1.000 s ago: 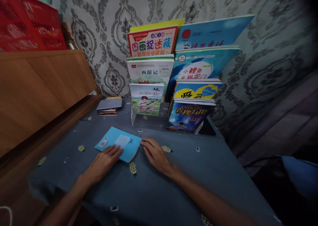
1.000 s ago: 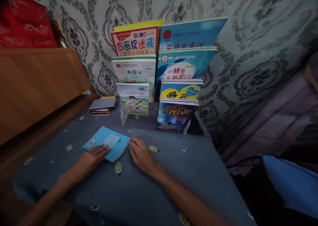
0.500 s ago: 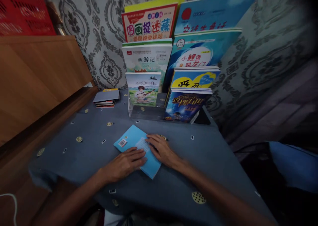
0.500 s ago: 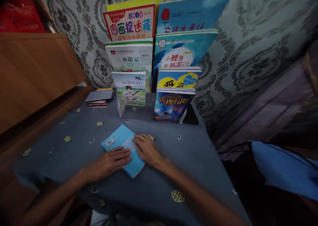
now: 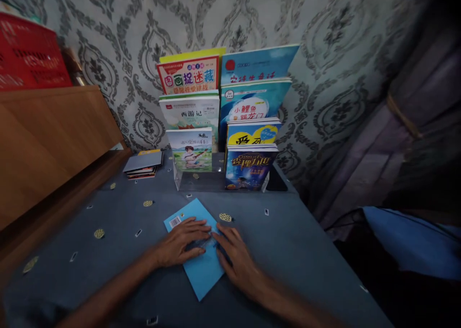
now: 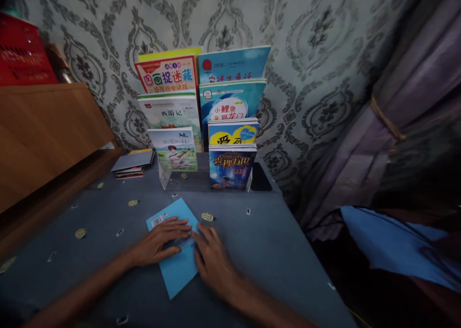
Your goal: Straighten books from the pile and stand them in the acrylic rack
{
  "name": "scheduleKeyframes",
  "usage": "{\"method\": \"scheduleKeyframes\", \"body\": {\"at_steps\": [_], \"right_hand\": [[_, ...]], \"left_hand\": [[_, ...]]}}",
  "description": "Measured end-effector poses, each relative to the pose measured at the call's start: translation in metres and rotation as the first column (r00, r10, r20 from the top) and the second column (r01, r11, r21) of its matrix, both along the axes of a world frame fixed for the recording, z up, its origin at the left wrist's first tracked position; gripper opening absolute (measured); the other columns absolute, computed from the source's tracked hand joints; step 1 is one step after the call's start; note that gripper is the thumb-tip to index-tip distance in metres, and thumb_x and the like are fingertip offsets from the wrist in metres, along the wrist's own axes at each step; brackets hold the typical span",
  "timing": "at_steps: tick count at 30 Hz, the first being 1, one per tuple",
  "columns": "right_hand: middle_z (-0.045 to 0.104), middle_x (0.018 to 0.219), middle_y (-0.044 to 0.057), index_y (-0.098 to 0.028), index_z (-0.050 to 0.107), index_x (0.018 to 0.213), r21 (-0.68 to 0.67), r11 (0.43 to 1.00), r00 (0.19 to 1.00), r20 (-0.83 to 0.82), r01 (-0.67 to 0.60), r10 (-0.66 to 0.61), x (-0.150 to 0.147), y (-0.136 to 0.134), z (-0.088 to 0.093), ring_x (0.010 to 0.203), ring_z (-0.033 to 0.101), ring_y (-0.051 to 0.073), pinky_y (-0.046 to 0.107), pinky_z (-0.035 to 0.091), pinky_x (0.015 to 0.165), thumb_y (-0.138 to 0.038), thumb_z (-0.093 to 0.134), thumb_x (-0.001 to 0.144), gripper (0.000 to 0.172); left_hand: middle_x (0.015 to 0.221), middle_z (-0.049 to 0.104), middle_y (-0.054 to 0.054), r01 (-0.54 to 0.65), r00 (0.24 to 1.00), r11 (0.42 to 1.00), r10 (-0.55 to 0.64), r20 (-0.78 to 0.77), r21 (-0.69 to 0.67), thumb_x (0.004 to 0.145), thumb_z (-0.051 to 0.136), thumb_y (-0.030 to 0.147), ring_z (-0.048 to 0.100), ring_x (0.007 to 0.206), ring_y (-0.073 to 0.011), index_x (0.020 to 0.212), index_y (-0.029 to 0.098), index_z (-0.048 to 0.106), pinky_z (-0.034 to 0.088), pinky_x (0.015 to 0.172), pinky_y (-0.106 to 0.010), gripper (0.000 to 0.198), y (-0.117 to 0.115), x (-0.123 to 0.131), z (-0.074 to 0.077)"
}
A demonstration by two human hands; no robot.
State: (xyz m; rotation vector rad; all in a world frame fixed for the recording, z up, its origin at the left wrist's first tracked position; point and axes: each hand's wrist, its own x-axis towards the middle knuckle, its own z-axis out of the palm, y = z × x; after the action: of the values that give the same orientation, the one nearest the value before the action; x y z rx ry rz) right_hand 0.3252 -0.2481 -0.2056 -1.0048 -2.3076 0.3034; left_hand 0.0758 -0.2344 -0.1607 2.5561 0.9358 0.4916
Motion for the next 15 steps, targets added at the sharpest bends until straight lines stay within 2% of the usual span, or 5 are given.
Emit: {"method": "scheduleKeyframes", "body": {"at_steps": [4, 9, 12, 15], "right_hand": [[0.052, 0.15, 0.015, -0.023, 0.055, 0.143, -0.037, 0.998, 0.998, 0.046, 0.048, -0.046, 0.005, -0.017, -0.005, 0.137, 0.05, 0.036, 0.056, 0.051, 0.105, -0.027, 0.052, 0.096, 0.048], [0.055, 0.148, 0.012, -0.028, 0.054, 0.144, -0.03, 0.999, 0.999, 0.029, 0.028, -0.027, 0.018, -0.028, -0.011, 0.134, 0.053, 0.034, 0.052, 0.05, 0.106, -0.024, 0.054, 0.093, 0.051], [0.059, 0.143, 0.012, -0.029, 0.06, 0.137, -0.022, 1.0, 0.999, 0.041, 0.009, -0.008, 0.028, -0.021, -0.014, 0.128, 0.057, 0.03, 0.049, 0.048, 0.107, -0.018, 0.055, 0.089, 0.05], [0.065, 0.134, 0.009, -0.03, 0.065, 0.13, -0.02, 1.0, 0.997, 0.073, 0.004, -0.002, 0.036, -0.004, -0.011, 0.118, 0.062, 0.027, 0.043, 0.051, 0.103, -0.014, 0.056, 0.086, 0.047]], "left_hand": [[0.138, 0.064, -0.01, -0.043, 0.999, 0.996, 0.042, 0.015, 0.075, 0.105, 0.04, 0.039, 0.049, 0.141, -0.0209, 0.13, 0.022, 0.063, 0.033, 0.12, -0.047, 0.038, 0.015, 0.008, 0.0], [0.124, 0.073, -0.01, -0.053, 0.996, 0.985, 0.04, 0.077, 0.167, 0.105, 0.036, 0.031, 0.062, 0.127, -0.0196, 0.116, 0.019, 0.069, 0.044, 0.112, -0.042, 0.037, 0.039, 0.017, -0.002], [0.12, 0.074, -0.011, -0.02, 0.993, 0.98, -0.004, 0.118, 0.198, 0.105, 0.038, 0.031, 0.064, 0.122, -0.0195, 0.112, 0.018, 0.07, 0.048, 0.107, -0.038, 0.035, 0.051, 0.025, -0.004], [0.119, 0.074, -0.01, -0.017, 0.989, 0.976, -0.016, 0.148, 0.218, 0.103, 0.042, 0.031, 0.065, 0.119, -0.0192, 0.112, 0.019, 0.069, 0.05, 0.105, -0.037, 0.031, 0.057, 0.035, -0.007]]}}
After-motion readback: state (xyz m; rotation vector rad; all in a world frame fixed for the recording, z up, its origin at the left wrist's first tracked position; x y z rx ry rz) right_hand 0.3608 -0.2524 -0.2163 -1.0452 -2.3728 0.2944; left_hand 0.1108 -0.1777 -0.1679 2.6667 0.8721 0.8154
